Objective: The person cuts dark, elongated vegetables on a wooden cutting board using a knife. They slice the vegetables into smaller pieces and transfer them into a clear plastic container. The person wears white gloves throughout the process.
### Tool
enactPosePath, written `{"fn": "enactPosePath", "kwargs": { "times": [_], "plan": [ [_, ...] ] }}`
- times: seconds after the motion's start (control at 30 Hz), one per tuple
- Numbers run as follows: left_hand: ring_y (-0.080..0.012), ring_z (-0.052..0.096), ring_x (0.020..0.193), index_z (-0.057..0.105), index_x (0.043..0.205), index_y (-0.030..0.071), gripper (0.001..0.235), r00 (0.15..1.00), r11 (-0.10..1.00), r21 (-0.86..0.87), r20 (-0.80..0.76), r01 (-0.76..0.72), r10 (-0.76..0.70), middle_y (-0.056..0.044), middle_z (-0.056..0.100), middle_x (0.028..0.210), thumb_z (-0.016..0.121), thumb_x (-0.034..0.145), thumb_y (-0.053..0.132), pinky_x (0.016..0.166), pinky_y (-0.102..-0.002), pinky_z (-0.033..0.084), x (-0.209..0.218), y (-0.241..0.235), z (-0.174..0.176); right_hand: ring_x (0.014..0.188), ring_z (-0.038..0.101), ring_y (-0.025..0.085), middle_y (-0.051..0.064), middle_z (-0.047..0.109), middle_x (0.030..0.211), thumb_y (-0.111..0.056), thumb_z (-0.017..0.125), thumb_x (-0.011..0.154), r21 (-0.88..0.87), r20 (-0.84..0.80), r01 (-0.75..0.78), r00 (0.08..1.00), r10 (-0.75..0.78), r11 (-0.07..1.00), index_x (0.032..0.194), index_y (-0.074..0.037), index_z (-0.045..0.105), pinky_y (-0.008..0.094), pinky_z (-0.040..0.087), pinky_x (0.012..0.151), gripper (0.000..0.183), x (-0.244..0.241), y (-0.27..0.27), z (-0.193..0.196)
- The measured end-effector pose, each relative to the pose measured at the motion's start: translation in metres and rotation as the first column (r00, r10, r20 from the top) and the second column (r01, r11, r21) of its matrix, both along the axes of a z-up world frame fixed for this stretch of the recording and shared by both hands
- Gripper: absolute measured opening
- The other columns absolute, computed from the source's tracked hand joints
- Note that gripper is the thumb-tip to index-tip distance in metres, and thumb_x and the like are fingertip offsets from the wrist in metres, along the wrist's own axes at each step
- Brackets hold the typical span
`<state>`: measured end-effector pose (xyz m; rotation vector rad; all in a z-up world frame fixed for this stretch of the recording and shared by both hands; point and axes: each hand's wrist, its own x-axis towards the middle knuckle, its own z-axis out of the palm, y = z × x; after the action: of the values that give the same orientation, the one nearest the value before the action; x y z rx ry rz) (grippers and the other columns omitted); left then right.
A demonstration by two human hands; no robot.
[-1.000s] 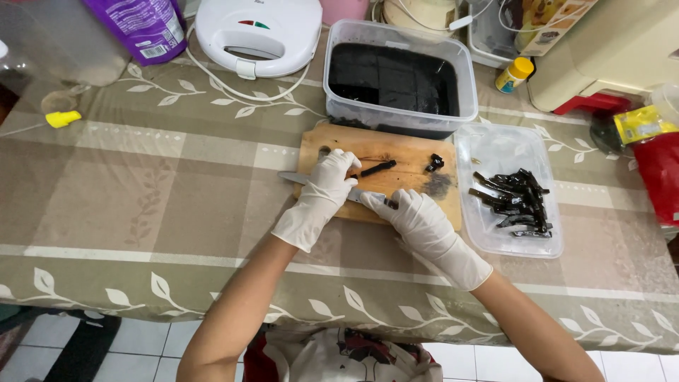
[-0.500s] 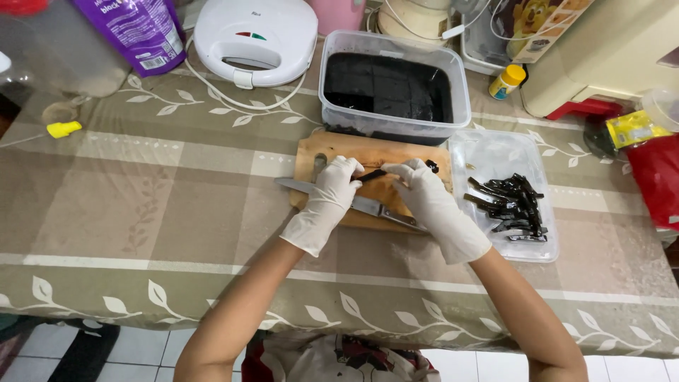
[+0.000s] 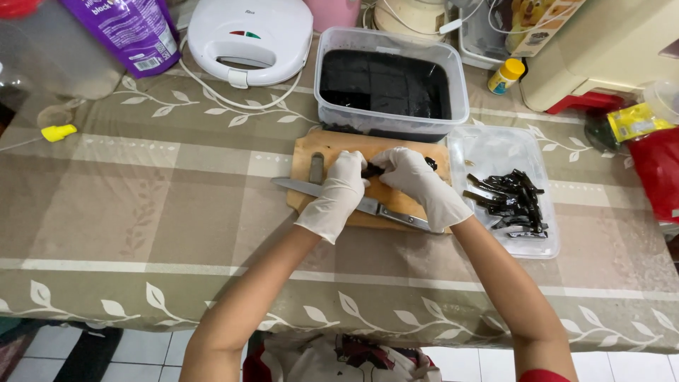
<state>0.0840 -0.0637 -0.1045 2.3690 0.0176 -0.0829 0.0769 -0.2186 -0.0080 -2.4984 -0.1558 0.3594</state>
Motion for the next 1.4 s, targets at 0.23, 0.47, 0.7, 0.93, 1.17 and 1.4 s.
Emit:
{"fn": "enactPosePath", "kwargs": {
  "times": [0.23, 0.47, 0.7, 0.93, 1.17, 1.4],
  "plan": [
    [-0.0234, 0.069, 0.116, 0.068, 0.109, 0.021, 0.05, 0.998, 0.999, 0.043, -0.067, -0.002, 0.004, -0.004, 0.065, 0.113, 0.098, 0.068, 0.022, 0.098, -0.037, 0.058, 0.004, 0.002, 0.015, 0.101, 0.072, 0.018, 0.002, 0.074, 0.101, -0.013, 0.081, 0.076, 0.002, -0.087, 0.018, 0.996, -0.018, 1.0, 0.117, -0.019, 0.074, 0.032, 0.06, 0.083, 0.042, -0.021, 0.019, 0.044],
    [-0.0263, 0.07, 0.116, 0.068, 0.11, 0.017, 0.051, 0.995, 0.998, 0.068, -0.103, 0.007, 0.0, -0.006, 0.068, 0.114, 0.097, 0.068, 0.018, 0.098, -0.04, 0.058, -0.002, 0.003, 0.036, 0.103, 0.072, 0.018, 0.002, 0.076, 0.104, -0.012, 0.085, 0.07, 0.042, -0.125, 0.05, 0.991, -0.044, 0.998, 0.113, -0.018, 0.075, 0.033, 0.059, 0.085, 0.045, -0.03, 0.027, 0.06],
    [-0.027, 0.065, 0.125, 0.058, 0.11, 0.018, 0.041, 0.984, 0.994, -0.105, -0.176, -0.032, 0.013, -0.006, 0.069, 0.121, 0.086, 0.08, 0.014, 0.105, -0.039, 0.056, -0.039, 0.006, 0.1, 0.096, 0.073, 0.021, 0.005, 0.077, 0.097, -0.01, 0.089, 0.063, 0.191, -0.12, 0.077, 0.991, -0.055, 0.979, 0.108, -0.013, 0.077, 0.033, 0.059, 0.082, 0.047, -0.026, 0.02, 0.051],
    [-0.0204, 0.067, 0.121, 0.057, 0.101, 0.023, 0.039, 0.983, 0.991, -0.133, -0.182, -0.006, -0.019, 0.002, 0.072, 0.115, 0.087, 0.077, 0.026, 0.101, -0.036, 0.057, -0.026, -0.005, 0.092, 0.091, 0.073, 0.016, 0.002, 0.077, 0.096, -0.012, 0.091, 0.063, 0.269, -0.145, 0.11, 0.987, -0.072, 0.957, 0.103, -0.016, 0.078, 0.032, 0.059, 0.08, 0.043, -0.026, 0.005, 0.054],
    [-0.026, 0.067, 0.122, 0.063, 0.104, 0.024, 0.038, 0.953, 0.95, -0.312, -0.297, -0.03, -0.067, -0.002, 0.07, 0.125, 0.085, 0.073, 0.02, 0.101, -0.037, 0.056, -0.001, -0.055, 0.117, 0.091, 0.072, 0.019, 0.009, 0.076, 0.097, -0.001, 0.084, 0.067, 0.381, -0.12, 0.168, 0.984, -0.131, 0.909, 0.108, -0.006, 0.075, 0.033, 0.059, 0.074, 0.042, -0.045, -0.025, 0.109],
    [-0.0271, 0.068, 0.122, 0.07, 0.106, 0.028, 0.041, 0.947, 0.965, -0.249, -0.28, 0.083, -0.154, -0.001, 0.07, 0.124, 0.086, 0.07, 0.014, 0.104, -0.039, 0.056, 0.042, -0.111, 0.094, 0.09, 0.074, 0.021, 0.005, 0.078, 0.094, -0.004, 0.079, 0.069, 0.263, 0.012, 0.222, 0.972, -0.234, 0.939, 0.103, -0.014, 0.079, 0.035, 0.059, 0.078, 0.035, -0.023, -0.066, 0.085]
  ]
}}
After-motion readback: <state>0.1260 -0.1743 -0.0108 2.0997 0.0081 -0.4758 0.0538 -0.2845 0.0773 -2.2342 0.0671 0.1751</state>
